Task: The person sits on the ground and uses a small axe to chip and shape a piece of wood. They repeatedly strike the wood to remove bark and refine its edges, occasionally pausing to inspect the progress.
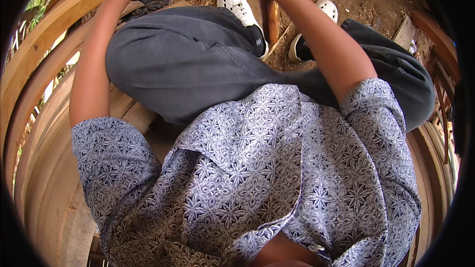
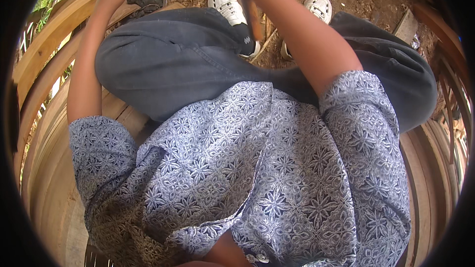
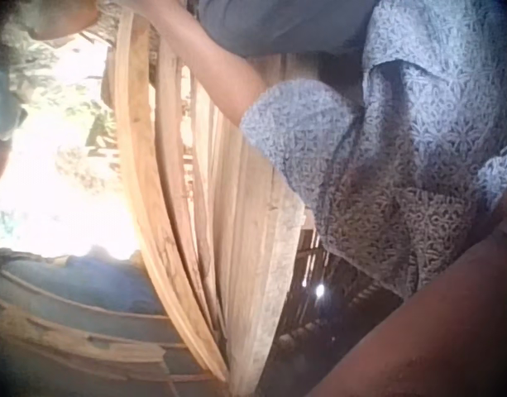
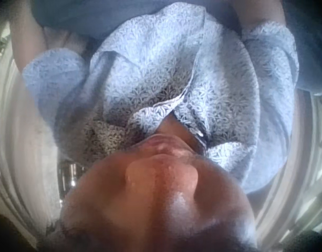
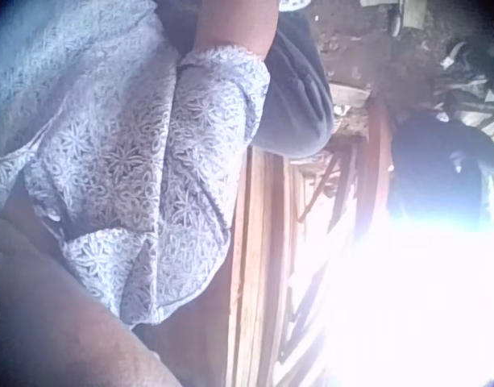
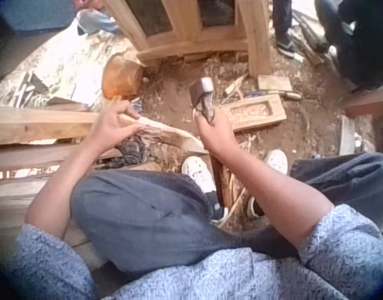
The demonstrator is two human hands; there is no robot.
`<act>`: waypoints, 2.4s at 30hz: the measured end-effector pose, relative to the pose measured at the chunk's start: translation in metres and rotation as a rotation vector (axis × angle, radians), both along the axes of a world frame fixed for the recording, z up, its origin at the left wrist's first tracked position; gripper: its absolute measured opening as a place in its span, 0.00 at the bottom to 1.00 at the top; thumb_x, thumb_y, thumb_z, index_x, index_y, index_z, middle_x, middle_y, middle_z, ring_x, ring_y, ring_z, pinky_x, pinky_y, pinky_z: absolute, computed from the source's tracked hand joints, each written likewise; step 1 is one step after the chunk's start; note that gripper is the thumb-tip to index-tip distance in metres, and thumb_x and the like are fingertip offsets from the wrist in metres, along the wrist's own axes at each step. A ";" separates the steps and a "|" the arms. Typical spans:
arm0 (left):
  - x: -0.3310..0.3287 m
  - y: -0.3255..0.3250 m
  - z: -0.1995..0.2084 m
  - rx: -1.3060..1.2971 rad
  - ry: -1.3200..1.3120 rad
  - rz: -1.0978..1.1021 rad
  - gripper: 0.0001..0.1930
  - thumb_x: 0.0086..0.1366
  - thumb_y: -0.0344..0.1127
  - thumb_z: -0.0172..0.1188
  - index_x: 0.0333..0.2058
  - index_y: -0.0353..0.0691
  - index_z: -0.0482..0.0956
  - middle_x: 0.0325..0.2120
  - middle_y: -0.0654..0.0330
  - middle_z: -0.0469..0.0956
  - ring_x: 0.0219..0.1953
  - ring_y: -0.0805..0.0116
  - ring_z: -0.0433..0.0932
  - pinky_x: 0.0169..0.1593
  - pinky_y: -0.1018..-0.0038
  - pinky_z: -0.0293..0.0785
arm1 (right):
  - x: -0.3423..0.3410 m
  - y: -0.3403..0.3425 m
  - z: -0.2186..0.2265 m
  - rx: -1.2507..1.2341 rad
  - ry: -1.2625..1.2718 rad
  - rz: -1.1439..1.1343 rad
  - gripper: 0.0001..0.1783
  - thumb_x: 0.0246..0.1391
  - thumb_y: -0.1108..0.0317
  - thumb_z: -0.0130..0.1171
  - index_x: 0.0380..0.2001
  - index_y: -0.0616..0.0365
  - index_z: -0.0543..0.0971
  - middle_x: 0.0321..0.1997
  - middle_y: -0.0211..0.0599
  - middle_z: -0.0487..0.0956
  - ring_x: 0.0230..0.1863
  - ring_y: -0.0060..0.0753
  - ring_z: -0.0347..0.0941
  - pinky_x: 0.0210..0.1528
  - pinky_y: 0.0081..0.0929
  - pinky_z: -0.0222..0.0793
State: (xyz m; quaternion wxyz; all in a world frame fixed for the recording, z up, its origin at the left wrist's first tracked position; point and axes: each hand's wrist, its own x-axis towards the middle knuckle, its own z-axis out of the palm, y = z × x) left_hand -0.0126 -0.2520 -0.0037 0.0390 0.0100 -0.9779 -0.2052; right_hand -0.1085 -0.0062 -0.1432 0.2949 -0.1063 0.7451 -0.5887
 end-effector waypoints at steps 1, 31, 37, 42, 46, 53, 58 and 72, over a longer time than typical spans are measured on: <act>-0.002 0.004 0.008 0.037 -0.068 0.058 0.13 0.54 0.36 0.76 0.31 0.36 0.81 0.28 0.55 0.81 0.34 0.65 0.80 0.40 0.69 0.74 | 0.012 0.009 -0.030 0.169 -0.051 0.153 0.15 0.64 0.57 0.60 0.37 0.59 0.75 0.20 0.32 0.73 0.16 0.29 0.70 0.18 0.33 0.68; -0.009 -0.002 0.003 0.238 -0.136 0.066 0.10 0.57 0.30 0.74 0.32 0.37 0.79 0.29 0.63 0.79 0.36 0.74 0.77 0.42 0.74 0.73 | 0.021 0.022 -0.062 0.402 -0.034 0.348 0.23 0.56 0.54 0.59 0.40 0.68 0.82 0.28 0.48 0.82 0.21 0.36 0.80 0.24 0.36 0.77; 0.000 0.002 -0.004 0.282 -0.220 0.213 0.11 0.57 0.31 0.74 0.34 0.37 0.80 0.30 0.60 0.80 0.37 0.72 0.78 0.43 0.72 0.73 | -0.010 0.022 -0.065 0.147 -0.243 0.063 0.15 0.59 0.57 0.59 0.29 0.59 0.75 0.18 0.32 0.71 0.12 0.26 0.68 0.16 0.30 0.67; -0.006 0.001 0.001 0.088 -0.072 0.036 0.12 0.57 0.32 0.74 0.34 0.37 0.79 0.30 0.59 0.80 0.37 0.70 0.79 0.44 0.71 0.73 | -0.034 0.008 -0.091 0.177 0.522 0.198 0.18 0.57 0.56 0.58 0.28 0.62 0.76 0.20 0.36 0.76 0.17 0.33 0.73 0.21 0.36 0.71; -0.017 -0.002 -0.001 0.116 -0.093 0.033 0.12 0.57 0.33 0.74 0.33 0.37 0.79 0.30 0.59 0.80 0.37 0.68 0.79 0.45 0.70 0.74 | 0.014 0.037 -0.114 0.316 -0.080 0.193 0.21 0.57 0.54 0.60 0.27 0.64 0.77 0.17 0.34 0.75 0.14 0.30 0.73 0.18 0.33 0.71; -0.005 0.007 -0.001 0.178 -0.155 0.206 0.13 0.56 0.33 0.75 0.32 0.37 0.78 0.29 0.58 0.78 0.36 0.68 0.79 0.40 0.70 0.74 | -0.003 0.000 -0.028 0.103 0.197 0.139 0.19 0.56 0.55 0.57 0.29 0.65 0.78 0.21 0.41 0.78 0.21 0.38 0.76 0.27 0.40 0.73; -0.012 0.001 -0.002 0.085 -0.053 0.109 0.12 0.57 0.32 0.74 0.33 0.37 0.78 0.29 0.58 0.79 0.36 0.68 0.79 0.40 0.70 0.74 | 0.010 0.015 -0.074 0.253 0.151 0.209 0.21 0.56 0.53 0.58 0.25 0.64 0.79 0.18 0.41 0.78 0.19 0.36 0.77 0.24 0.38 0.73; -0.002 -0.002 0.005 0.206 -0.129 0.222 0.13 0.59 0.34 0.74 0.33 0.37 0.77 0.27 0.60 0.80 0.30 0.73 0.79 0.34 0.73 0.74 | 0.012 0.015 -0.080 0.485 -0.092 0.407 0.23 0.56 0.51 0.57 0.25 0.64 0.79 0.19 0.39 0.78 0.16 0.32 0.75 0.23 0.33 0.74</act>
